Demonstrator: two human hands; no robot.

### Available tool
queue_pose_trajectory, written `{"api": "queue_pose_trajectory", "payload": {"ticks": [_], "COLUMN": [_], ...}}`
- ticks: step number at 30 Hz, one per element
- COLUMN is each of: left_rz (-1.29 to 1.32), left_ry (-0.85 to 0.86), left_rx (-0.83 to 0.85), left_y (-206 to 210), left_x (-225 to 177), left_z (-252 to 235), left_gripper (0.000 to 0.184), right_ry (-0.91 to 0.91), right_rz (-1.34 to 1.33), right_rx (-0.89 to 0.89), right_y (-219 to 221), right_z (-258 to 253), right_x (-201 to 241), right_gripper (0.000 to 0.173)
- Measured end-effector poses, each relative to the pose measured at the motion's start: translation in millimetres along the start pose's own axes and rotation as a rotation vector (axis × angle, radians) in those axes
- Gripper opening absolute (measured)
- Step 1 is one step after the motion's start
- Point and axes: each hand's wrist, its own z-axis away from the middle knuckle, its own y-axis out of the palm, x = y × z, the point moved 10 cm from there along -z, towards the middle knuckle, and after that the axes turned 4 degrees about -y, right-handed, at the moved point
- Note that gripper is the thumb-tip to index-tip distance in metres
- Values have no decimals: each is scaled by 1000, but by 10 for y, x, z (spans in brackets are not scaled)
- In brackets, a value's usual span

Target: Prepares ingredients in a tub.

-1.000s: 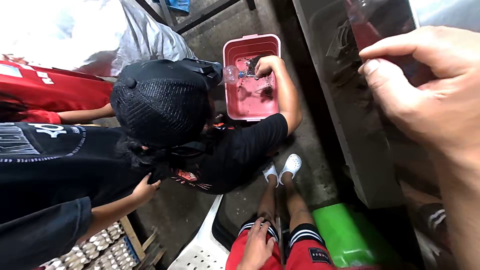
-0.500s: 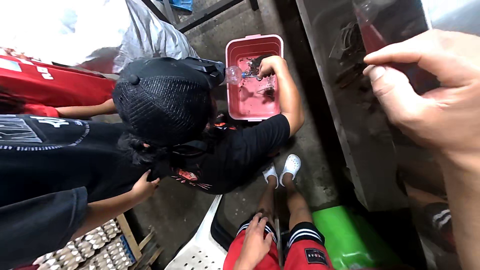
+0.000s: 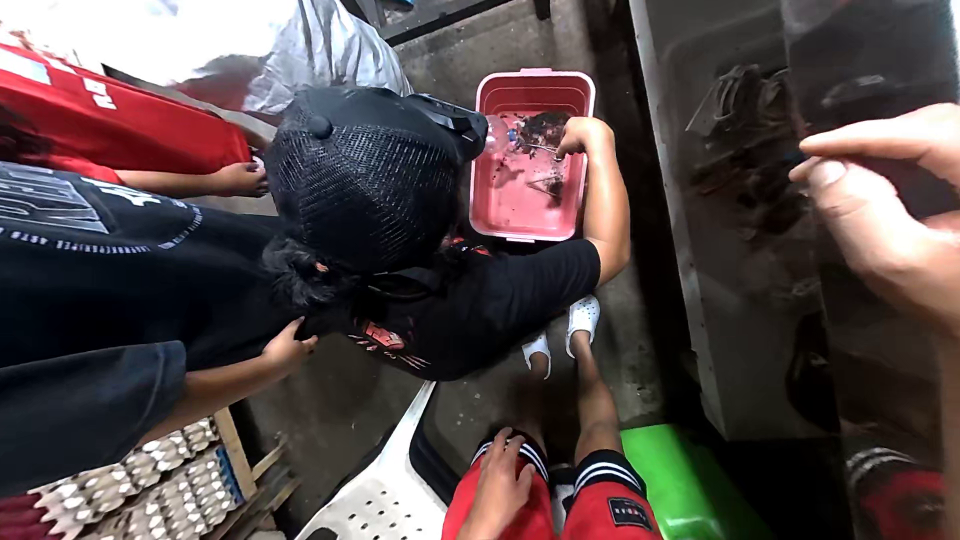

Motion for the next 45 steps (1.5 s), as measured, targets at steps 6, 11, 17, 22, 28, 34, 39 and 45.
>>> {"api": "queue_pose_trajectory", "payload": {"ticks": [6,11,17,22,28,34,39,45], "left_rz": [5,-7,-24,-36,-43,-48,-45,-70], "left_ry": [16,35,14,21,24,10,24,14], "left_rx": [-4,-6,-7,5,1,19,6,22], "left_y": [50,66,30,35,43,64,62,84], "left_x": [-100,-111,-105,-139,-145,-116,-132,-117], "left_z": [-25,-29,-39,-34,-37,-36,-41,-28], "left_gripper": [47,46,46,47,46,47,47,47], "right_ry": [-13,-19,0,-9,-7,-29,-33,-37], "right_rz": [-5,6,12,-13,-10,8,10,10], "right_rx": [3,4,9,12,14,21,13,7], "right_y": [7,11,8,13,12,12,-10,-9], "right_z": [-3,-9,-23,-41,-43,-75,-94,-89], "right_x": [12,29,71,97,103,146,206,209], "right_gripper": [32,31,30,30,30,29,28,27]}}
